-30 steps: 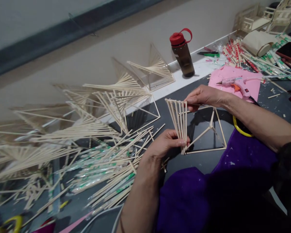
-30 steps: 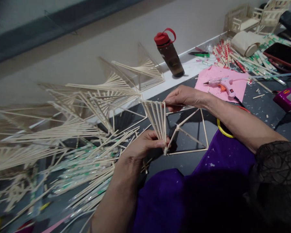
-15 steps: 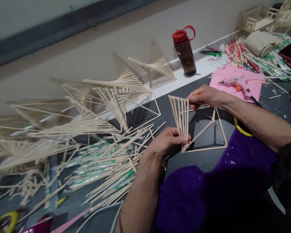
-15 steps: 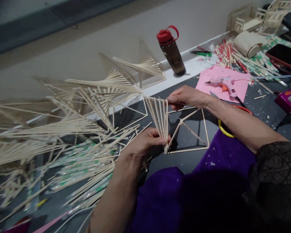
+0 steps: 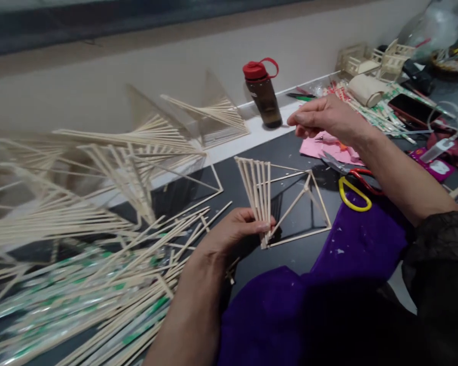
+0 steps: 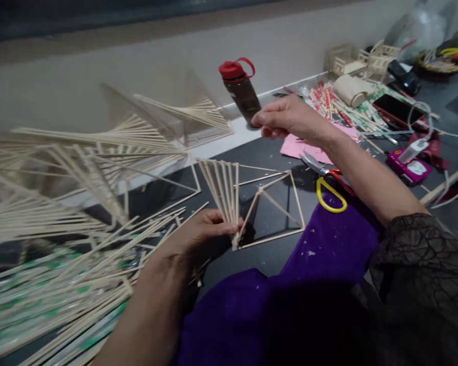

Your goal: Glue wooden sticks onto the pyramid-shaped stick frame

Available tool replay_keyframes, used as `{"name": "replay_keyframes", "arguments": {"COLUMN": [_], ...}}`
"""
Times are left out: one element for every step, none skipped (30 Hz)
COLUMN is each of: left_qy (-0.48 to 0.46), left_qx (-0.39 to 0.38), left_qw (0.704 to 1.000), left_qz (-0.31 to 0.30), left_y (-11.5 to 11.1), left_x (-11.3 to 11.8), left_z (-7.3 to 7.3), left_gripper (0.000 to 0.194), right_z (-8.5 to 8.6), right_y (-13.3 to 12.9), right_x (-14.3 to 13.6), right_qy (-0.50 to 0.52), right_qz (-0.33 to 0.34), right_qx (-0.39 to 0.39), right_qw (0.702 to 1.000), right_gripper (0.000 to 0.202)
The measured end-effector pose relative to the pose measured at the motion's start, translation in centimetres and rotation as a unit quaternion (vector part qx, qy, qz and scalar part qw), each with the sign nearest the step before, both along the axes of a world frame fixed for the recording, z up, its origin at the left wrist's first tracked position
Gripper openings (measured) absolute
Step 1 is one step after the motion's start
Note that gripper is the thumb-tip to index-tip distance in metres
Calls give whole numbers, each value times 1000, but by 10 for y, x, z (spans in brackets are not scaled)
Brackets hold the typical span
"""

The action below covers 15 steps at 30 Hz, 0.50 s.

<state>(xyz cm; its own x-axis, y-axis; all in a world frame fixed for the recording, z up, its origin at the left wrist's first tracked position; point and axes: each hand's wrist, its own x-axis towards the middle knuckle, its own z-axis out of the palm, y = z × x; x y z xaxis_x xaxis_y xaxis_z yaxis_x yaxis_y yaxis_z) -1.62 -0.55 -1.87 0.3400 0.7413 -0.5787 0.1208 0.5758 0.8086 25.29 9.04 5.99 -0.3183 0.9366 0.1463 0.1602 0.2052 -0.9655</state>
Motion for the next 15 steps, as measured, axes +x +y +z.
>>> {"name": "replay_keyframes", "arguments": {"left_qy": [-3, -8, -14, -19, -25, -31, -37, -42, -47, -53, -55, -55, -53, -49, -44], "left_qx": [-4, -6, -7, -7, -5, -2, 0, 3, 7, 11, 15, 17, 18, 17, 16], "left_qw": [1000, 1000, 1000, 1000, 1000, 1000, 999, 999, 999, 999, 998, 998, 998, 999, 999], "left_qz": [5, 9, 11, 9, 7, 4, 1, -1, -2, -3, -1, 1, 5, 8, 8], "left_y": [0, -1, -1, -2, -2, -3, -3, -3, -3, -3, -3, -4, -4, -4, -4], "left_x": [0, 0, 0, 0, 0, 0, 0, 0, 0, 0, 0, 0, 1, 1, 1], "left_z": [0, -1, -1, -1, -2, -2, -2, -3, -3, -4, -4, -4, -4, -4, -4], "left_gripper": [35, 35, 35, 34, 33, 32, 32, 32, 32, 32, 32, 32, 32, 32, 32], "right_z": [4, 5, 5, 2, -3, -10, -19, -28, -38, -48, -57, -66, -72, -78, -82], "right_y": [-2, -4, -6, -9, -12, -16, -19, -22, -24, -24, -24, -22, -19, -15, -10], "right_x": [12, 26, 40, 54, 68, 80, 91, 100, 105, 109, 110, 110, 110, 109, 108], "right_qy": [-21, -41, -62, -88, -120, -164, -215, -271, -324, -366, -396, -414, -422, -421, -415], "right_qz": [-17, -38, -63, -91, -121, -154, -188, -219, -244, -256, -256, -253, -251, -254, -261], "right_qx": [8, 16, 24, 32, 34, 35, 39, 44, 48, 43, 29, 10, -11, -28, -41], "right_qw": [1000, 998, 996, 992, 985, 974, 957, 936, 913, 894, 882, 874, 871, 870, 871], "right_gripper": [14, 13, 12, 11, 11, 11, 12, 13, 14, 16, 19, 23, 27, 30, 33]}}
